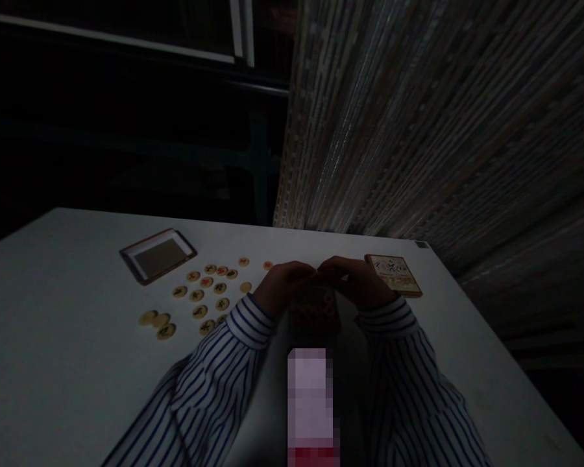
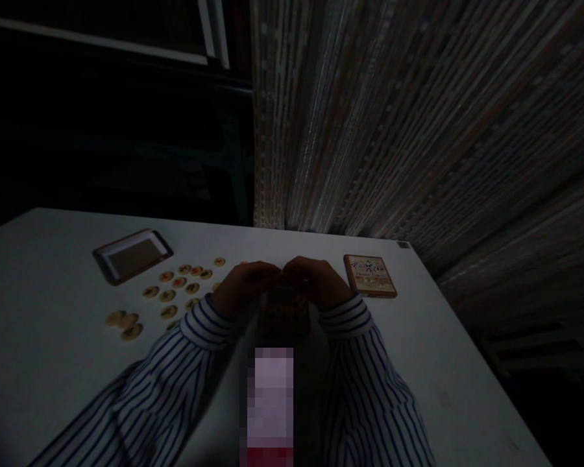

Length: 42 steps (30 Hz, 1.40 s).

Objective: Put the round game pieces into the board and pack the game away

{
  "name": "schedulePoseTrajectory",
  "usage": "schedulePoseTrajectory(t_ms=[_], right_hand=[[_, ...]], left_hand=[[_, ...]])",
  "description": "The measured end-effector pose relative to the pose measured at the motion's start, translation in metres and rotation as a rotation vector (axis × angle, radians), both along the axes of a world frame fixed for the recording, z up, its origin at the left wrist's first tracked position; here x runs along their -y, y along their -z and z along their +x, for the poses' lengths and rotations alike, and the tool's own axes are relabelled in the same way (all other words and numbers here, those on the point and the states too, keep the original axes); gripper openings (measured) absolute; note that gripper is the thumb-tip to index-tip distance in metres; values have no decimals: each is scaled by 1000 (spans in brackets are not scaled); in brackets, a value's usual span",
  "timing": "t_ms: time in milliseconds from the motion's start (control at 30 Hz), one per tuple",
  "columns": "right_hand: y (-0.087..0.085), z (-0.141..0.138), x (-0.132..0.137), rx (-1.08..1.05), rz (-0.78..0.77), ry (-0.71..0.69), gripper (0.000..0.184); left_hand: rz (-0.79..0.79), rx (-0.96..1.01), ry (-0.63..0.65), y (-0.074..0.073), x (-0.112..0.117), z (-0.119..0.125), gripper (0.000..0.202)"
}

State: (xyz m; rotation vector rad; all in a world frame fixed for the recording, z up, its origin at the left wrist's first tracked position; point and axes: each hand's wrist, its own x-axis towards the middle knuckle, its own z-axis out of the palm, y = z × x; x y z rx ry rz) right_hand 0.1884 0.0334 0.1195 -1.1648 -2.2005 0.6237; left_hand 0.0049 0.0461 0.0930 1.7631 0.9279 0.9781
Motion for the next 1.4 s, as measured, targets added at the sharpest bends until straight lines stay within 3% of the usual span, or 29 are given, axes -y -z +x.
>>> schedulePoseTrajectory(t_ms=[200,433,733,1233,1400], right_hand=[[1,0,0,33,26,-39,14],[2,-3,2,156,31,-1,20],[8,-10,4,313,196,59,20],[4,-16,5,550,106,46,22],[6,-11,2,584,73,55,19]], left_hand=[[-131,-6,-45,-5,-1,0,15],[-287,115,-87,7,-1,2,22],[-320,61,-134,7,-1,4,23],[-143,-123,-68,16,-3,3,19],[67,-355,-217,18,-6,-5,21]])
